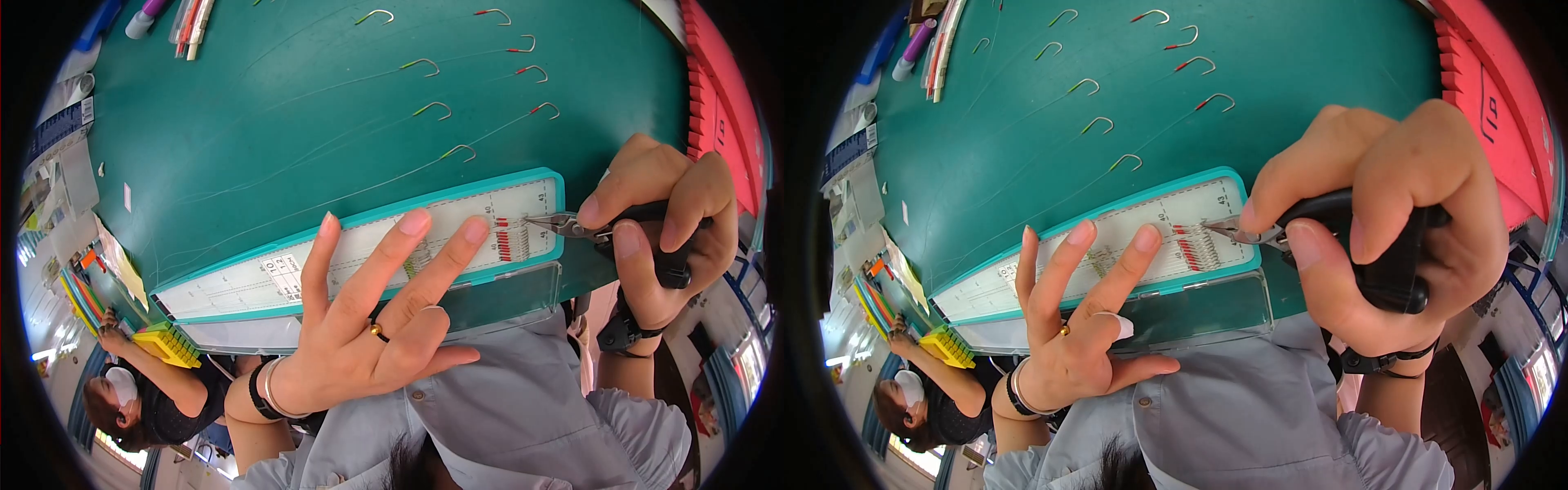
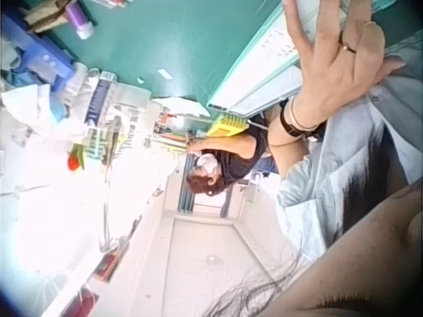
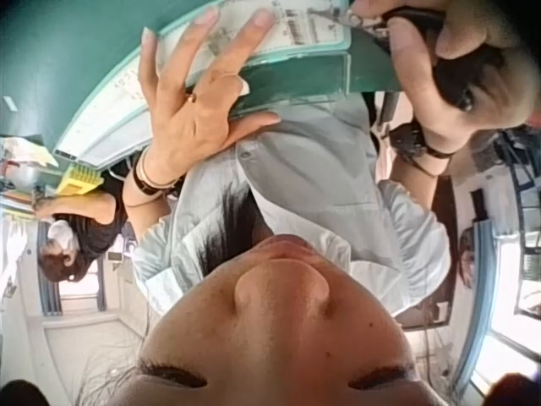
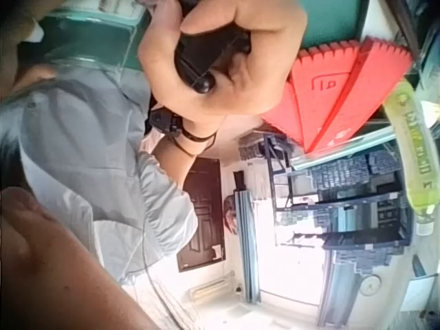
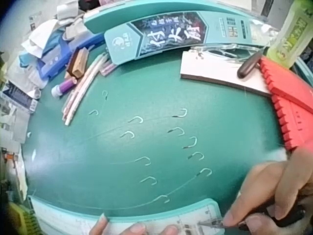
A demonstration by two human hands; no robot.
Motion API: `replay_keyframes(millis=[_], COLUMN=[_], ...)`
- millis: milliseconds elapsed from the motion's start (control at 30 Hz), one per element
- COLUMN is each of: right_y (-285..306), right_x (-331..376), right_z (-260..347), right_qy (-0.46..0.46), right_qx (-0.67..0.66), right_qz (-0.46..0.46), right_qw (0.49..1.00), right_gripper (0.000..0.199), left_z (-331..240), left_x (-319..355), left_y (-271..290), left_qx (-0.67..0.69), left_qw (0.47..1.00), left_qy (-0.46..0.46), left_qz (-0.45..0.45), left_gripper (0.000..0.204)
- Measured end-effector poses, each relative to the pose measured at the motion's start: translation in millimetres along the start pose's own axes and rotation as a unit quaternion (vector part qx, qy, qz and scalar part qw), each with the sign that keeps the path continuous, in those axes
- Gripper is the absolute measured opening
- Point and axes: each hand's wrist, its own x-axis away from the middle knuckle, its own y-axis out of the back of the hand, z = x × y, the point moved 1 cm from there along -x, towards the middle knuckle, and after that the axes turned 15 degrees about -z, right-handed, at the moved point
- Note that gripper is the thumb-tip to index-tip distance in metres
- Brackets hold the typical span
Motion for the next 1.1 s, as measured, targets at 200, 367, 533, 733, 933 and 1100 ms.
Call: replay_keyframes(millis=[200,367,533,733,933,1100], right_y=[-1.5,-1.8,-1.8,-0.9,-5.2,2.2], right_x=[0.1,0.0,0.6,1.9,2.1,3.6], right_z=[1.7,0.3,1.9,2.8,5.9,5.8], right_qy=[-0.013,-0.008,-0.016,-0.016,-0.045,-0.045], right_qx=[0.002,-0.012,0.006,0.014,0.024,0.006], right_qz=[-0.006,-0.011,-0.020,-0.023,-0.030,-0.094], right_qw=[1.000,1.000,1.000,1.000,0.998,0.995], right_gripper=[0.027,0.026,0.026,0.027,0.027,0.027], left_z=[-1.1,-1.8,-2.3,-4.0,-1.0,4.4], left_x=[-0.4,2.4,1.3,-0.6,1.9,37.9], left_y=[0.7,-0.2,1.0,-0.3,5.7,33.7], left_qx=[-0.006,-0.002,-0.004,0.009,0.015,-0.043], left_qw=[1.000,1.000,1.000,1.000,1.000,0.992], left_qy=[0.000,0.014,0.019,0.023,0.022,0.083], left_qz=[0.013,0.009,0.015,0.012,0.006,-0.085], left_gripper=[0.060,0.059,0.058,0.058,0.063,0.059])
